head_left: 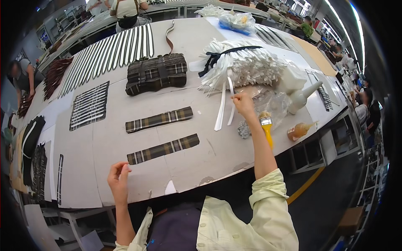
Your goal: The person assembles fabric parts by applying glue from a squeeze bottle onto plaid fabric strips and attaching white plastic strips to them. They repeatedly pick up fabric pieces, apply adhesive, and press the plastic components into place on a workbench.
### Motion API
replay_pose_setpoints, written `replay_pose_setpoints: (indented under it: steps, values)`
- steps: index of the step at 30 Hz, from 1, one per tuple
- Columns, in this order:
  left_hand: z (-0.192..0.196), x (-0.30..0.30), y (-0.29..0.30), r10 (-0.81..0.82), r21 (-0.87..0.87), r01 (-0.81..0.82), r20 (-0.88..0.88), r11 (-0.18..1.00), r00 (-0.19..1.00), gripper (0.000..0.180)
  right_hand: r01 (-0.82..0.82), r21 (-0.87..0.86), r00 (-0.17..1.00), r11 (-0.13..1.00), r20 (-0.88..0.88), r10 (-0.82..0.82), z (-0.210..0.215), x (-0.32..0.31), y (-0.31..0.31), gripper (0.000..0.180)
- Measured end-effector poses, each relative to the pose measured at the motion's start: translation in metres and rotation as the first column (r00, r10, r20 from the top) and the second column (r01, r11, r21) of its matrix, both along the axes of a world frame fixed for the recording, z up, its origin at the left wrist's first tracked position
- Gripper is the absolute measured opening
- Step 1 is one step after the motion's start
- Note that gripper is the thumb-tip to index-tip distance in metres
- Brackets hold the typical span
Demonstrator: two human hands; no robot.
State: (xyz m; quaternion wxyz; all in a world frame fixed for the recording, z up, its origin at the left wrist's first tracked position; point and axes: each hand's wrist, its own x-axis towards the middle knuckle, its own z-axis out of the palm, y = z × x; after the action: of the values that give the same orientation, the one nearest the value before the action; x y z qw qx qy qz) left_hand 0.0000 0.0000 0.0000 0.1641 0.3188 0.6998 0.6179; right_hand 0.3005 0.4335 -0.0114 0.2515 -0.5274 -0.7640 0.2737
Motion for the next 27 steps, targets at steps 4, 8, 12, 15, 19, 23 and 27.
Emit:
replay_pose_setpoints:
  steps: [4,8,12,15,19,23,27]
  values:
    - [0.031,0.043,0.046,-0.233,0.012,0.234,-0.044,0.972,0.971,0.01,-0.001,-0.104,0.862,0.995,-0.504,-0.052,0.046,0.013,-0.037,0.017]
    - [0.054,0.078,0.086,-0.489,-0.031,0.488,-0.065,0.873,0.87,0.011,-0.164,-0.163,0.74,0.973,-0.673,0.012,0.089,0.031,-0.097,0.019]
    - [0.077,0.108,0.128,-0.607,0.026,0.606,0.003,0.795,0.795,0.013,-0.434,-0.133,0.614,0.891,-0.767,0.185,0.106,0.032,-0.157,0.015]
    - [0.089,0.132,0.155,-0.601,0.115,0.593,0.053,0.797,0.797,0.015,-0.533,-0.171,0.578,0.829,-0.789,0.208,0.107,0.029,-0.176,0.019]
    - [0.096,0.15,0.168,-0.614,0.142,0.604,0.03,0.784,0.789,0.017,-0.582,-0.189,0.581,0.791,-0.777,0.243,0.111,0.024,-0.187,0.031]
    - [0.086,0.151,0.165,-0.631,0.139,0.616,0.128,0.775,0.765,0.019,-0.57,-0.201,0.659,0.796,-0.69,0.298,0.12,0.022,-0.194,0.032]
    - [0.086,0.151,0.162,-0.619,0.107,0.611,0.067,0.784,0.782,0.018,-0.539,-0.227,0.72,0.811,-0.624,0.303,0.119,0.017,-0.197,0.037]
